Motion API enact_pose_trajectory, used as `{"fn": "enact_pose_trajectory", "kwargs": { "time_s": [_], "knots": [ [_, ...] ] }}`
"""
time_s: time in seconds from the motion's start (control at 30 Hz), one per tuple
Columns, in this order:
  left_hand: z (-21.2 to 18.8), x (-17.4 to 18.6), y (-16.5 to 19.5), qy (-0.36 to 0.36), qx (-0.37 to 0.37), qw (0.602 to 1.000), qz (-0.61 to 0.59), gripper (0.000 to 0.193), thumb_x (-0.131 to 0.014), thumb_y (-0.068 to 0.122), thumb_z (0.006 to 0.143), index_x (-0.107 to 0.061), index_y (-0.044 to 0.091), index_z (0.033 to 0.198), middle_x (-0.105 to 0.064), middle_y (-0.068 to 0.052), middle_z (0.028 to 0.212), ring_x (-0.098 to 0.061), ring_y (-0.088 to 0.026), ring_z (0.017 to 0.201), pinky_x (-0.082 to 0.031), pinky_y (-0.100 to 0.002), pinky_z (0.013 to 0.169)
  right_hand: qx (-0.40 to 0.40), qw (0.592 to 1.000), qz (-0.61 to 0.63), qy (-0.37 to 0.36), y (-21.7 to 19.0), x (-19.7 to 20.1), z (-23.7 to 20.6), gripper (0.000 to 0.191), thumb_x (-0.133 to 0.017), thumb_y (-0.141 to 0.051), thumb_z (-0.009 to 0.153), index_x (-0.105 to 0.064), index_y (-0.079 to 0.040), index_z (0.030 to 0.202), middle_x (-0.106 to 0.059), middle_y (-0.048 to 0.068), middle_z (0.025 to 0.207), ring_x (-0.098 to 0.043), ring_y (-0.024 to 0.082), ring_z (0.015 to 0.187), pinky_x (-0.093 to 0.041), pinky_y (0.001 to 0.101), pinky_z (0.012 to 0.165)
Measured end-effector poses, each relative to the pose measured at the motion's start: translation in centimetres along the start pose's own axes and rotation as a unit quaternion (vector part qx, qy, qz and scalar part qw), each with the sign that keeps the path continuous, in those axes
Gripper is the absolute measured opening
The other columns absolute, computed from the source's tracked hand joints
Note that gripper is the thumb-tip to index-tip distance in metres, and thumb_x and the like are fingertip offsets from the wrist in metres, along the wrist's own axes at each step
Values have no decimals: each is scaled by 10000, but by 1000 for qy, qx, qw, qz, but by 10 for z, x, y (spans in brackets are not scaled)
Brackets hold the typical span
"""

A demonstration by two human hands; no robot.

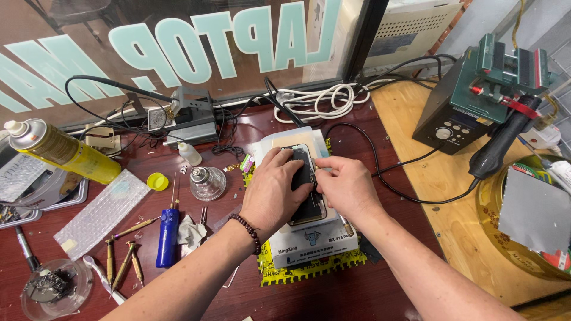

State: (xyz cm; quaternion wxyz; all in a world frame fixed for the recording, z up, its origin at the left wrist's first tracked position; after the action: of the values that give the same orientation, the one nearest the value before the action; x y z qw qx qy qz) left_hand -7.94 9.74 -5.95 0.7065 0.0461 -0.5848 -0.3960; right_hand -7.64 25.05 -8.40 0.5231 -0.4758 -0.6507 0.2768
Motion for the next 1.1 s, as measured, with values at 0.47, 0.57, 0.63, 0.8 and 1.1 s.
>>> {"fn": "enact_pose_trajectory", "kwargs": {
  "time_s": [0.47, 0.57, 0.63, 0.8, 1.1],
  "knots": [
    [1, 1, -1, 7, 4, 1000, -9, 390, -815, 211, 727, -731, -7, 1038, -646, -167, 1157, -549, -341, 1198, -481, -431, 986, -20, 1000, -7, 5, -7, -1, 1, 375, -640, -124, 880, -724, -68, 1241, -727, 66, 684, -580, 94, 455, -478, 280, 423],
    [1, 0, -1, 1, 11, 1000, -12, 393, -813, 211, 729, -730, -5, 1046, -647, -161, 1152, -551, -337, 1198, -484, -428, 987, -24, 1000, -7, 5, -7, 0, 1, 375, -638, -126, 884, -722, -71, 1245, -729, 69, 692, -580, 87, 461, -481, 276, 428],
    [0, 0, -2, 2, 10, 1000, -11, 393, -813, 210, 728, -731, -3, 1047, -648, -161, 1153, -550, -339, 1200, -483, -429, 988, -22, 1000, -11, 7, -7, -1, 1, 374, -641, -127, 883, -723, -70, 1244, -731, 67, 694, -575, 91, 454, -476, 279, 426],
    [0, -1, -1, 10, 2, 1000, -9, 389, -814, 208, 730, -733, 1, 1049, -650, -161, 1154, -549, -346, 1204, -479, -437, 992, -17, 1000, 14, 7, -4, -2, 4, 373, -647, -113, 874, -726, -54, 1234, -718, 67, 689, -557, 91, 452, -457, 283, 415],
    [-1, -3, -3, 13, 3, 1000, -6, 408, -827, 212, 712, -734, -6, 1044, -645, -169, 1174, -546, -347, 1212, -479, -432, 996, -2, 1000, 9, 10, -2, -3, 6, 368, -648, -101, 868, -735, -47, 1222, -714, 65, 679, -562, 90, 452, -452, 279, 413]
  ]
}}
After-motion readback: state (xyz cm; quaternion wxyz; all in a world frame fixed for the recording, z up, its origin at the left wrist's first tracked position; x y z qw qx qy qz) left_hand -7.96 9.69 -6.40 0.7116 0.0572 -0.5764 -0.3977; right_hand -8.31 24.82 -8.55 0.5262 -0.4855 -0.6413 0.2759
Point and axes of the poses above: each hand's wrist, its own z-axis towards the middle knuckle, its own x-axis out of the back of the hand, y = z × x, the point moved 5 cm from there along z, towards the middle knuckle
